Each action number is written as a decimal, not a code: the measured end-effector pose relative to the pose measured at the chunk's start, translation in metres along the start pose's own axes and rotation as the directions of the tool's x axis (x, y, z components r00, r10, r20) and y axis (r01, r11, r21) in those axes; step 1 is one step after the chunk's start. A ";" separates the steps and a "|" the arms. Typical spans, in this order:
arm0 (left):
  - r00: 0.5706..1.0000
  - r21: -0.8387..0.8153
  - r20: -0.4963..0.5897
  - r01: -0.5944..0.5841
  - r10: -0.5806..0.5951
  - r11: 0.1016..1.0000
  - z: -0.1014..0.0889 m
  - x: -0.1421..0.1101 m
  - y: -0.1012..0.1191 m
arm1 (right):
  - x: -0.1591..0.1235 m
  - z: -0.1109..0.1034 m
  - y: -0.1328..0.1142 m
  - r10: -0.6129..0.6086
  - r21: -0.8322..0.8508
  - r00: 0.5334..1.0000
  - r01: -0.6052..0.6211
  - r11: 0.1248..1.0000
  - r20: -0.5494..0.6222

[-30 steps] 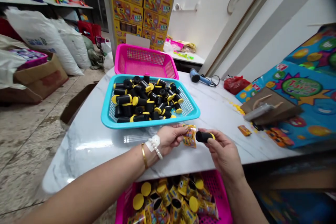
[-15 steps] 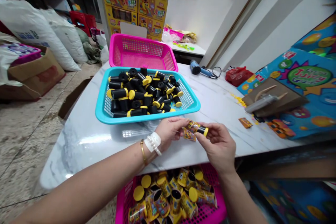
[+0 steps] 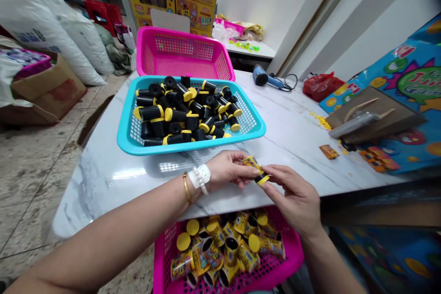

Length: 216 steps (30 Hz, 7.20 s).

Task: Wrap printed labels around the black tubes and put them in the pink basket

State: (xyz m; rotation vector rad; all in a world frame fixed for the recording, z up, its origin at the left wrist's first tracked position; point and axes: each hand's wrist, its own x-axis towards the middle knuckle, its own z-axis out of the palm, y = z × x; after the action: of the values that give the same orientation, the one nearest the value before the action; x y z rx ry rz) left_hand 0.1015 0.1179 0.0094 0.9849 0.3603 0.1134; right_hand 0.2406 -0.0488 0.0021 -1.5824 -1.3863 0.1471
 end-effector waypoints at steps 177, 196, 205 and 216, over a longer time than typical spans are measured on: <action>0.903 0.046 -0.372 -0.215 0.216 0.976 0.023 -0.014 0.008 | 0.120 0.022 -0.008 -0.171 -0.224 0.983 0.154 0.962 -0.061; 0.900 -0.203 -0.426 0.004 -0.092 0.979 0.005 -0.001 0.008 | 0.236 0.074 0.019 0.011 -0.729 0.768 0.603 0.324 0.641; 0.905 -0.236 -0.397 0.063 -0.155 0.970 0.004 -0.001 0.013 | 0.223 0.052 0.005 -0.129 -0.724 0.889 0.436 0.535 0.439; 0.907 -0.308 -0.366 0.093 -0.208 0.947 0.005 0.003 0.009 | 0.042 -0.016 -0.008 0.378 0.479 0.926 -0.327 0.815 -0.010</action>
State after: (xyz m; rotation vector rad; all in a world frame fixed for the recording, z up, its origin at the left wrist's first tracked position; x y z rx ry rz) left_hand 0.1065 0.1193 0.0186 0.6392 0.7704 0.2173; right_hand 0.2591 -0.0250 0.0364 -1.3891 -0.8700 0.5763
